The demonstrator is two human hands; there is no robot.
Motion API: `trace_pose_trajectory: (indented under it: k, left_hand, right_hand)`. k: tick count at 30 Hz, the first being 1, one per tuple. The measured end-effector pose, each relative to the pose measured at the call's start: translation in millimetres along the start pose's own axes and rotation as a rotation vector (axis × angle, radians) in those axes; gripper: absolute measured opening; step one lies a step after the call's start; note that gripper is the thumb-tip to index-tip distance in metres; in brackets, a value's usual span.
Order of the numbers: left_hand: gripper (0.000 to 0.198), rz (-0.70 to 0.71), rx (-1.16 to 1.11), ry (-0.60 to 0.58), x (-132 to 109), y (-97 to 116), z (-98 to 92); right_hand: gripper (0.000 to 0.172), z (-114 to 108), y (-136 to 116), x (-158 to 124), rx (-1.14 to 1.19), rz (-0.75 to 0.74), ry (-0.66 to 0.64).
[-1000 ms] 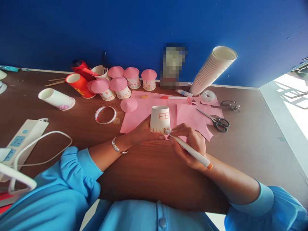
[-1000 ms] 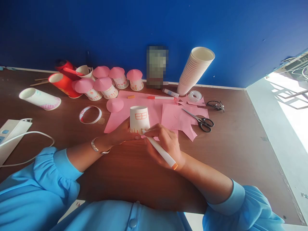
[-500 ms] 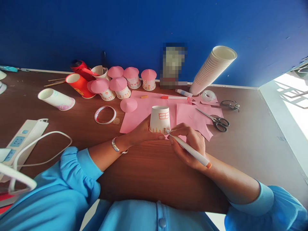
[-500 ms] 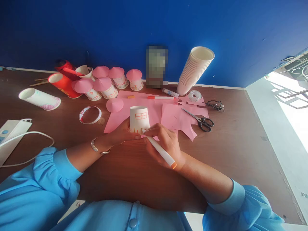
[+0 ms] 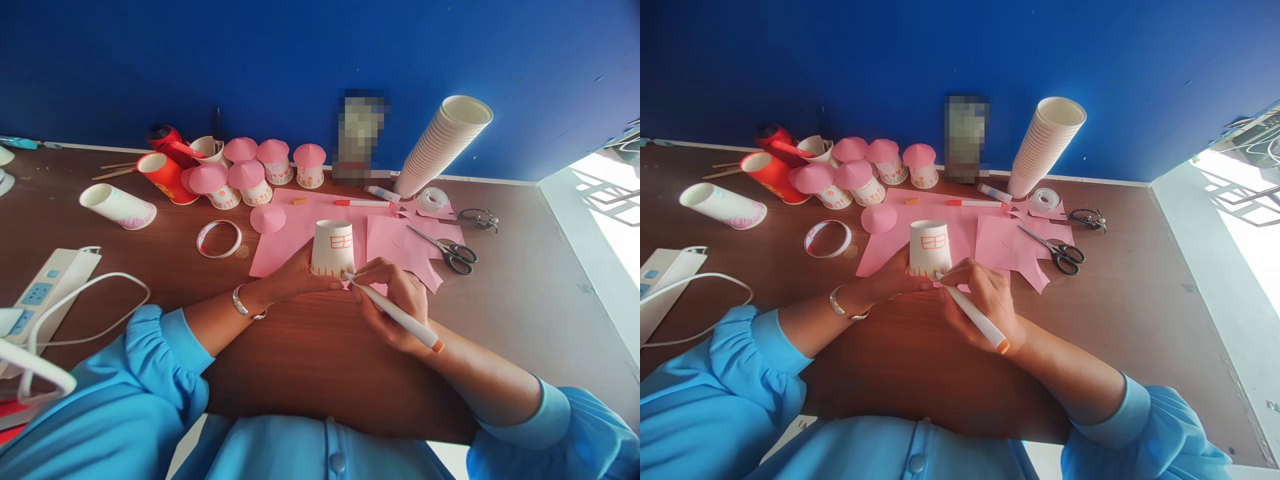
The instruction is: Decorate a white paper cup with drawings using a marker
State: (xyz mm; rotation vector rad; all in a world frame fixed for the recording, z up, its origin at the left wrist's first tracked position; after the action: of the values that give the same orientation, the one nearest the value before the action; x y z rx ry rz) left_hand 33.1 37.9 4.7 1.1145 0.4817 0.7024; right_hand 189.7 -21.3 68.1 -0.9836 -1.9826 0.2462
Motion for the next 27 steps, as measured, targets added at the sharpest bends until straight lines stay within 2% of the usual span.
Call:
trace_pose_trajectory:
  k: [4, 8, 12, 15, 17, 19, 21, 23, 25, 27]
  left_hand:
    - [0.045, -0.012, -0.022, 0.003, 0.2, -1.0, 0.1]
    - [0.048, 0.0, 0.003, 0.031, -0.9, -2.3, -2.2]
    - [0.064, 0.02, 0.048, 0.137, -3.8, -6.1, -12.3]
    - [0.072, 0.006, 0.027, 0.154, -4.3, -9.6, -16.5]
    - [0.074, -0.002, -0.015, 0.13, -3.5, -9.4, -15.5]
    - [0.072, -0.008, -0.058, 0.082, -2.6, -7.3, -12.3]
    - [0.067, -0.012, -0.093, 0.02, -2.5, -5.0, -8.6]
    - [0.063, -0.021, -0.11, -0.036, -3.3, -4.2, -6.4]
    - [0.063, -0.044, -0.111, -0.084, -4.2, -5.3, -4.9]
    - [0.069, -0.051, -0.088, -0.085, -3.8, -6.1, -4.5]
  right_hand:
    - [0.015, -0.5, -1.0, 0.6, 0.019, 0.007, -0.016]
    - [0.015, -1.2, -0.5, -2.1, 0.135, 0.016, -0.008]
    - [0.021, -6.3, 5.2, -6.2, 0.198, -0.015, 0.134]
    - [0.024, -9.3, 16.1, -5.6, 0.115, 0.015, 0.223]
    - [0.033, -7.5, 24.9, -1.9, 0.075, 0.037, 0.2]
    - [0.063, -2.5, 30.9, 2.7, 0.114, -0.009, 0.123]
    - [0.078, 2.8, 34.3, 5.8, 0.133, -0.076, 0.054]
    - [0.083, 7.9, 37.5, 7.0, 0.131, -0.089, -0.016]
    - [0.079, 10.2, 38.8, 7.0, 0.113, -0.076, -0.056]
    - [0.072, 8.7, 37.6, 6.7, 0.072, -0.074, -0.043]
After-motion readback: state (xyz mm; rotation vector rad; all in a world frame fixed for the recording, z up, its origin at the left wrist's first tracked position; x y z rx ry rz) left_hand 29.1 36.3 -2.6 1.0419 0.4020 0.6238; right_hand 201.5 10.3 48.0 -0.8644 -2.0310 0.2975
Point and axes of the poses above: each hand's wrist, its own x-axis towards the middle knuckle, its own z-axis out of the palm, y = z × x, the point moved 5 cm from there along x, towards the middle knuckle, and after that the axes turned 7 degrees about -x, right-handed, at the moved point
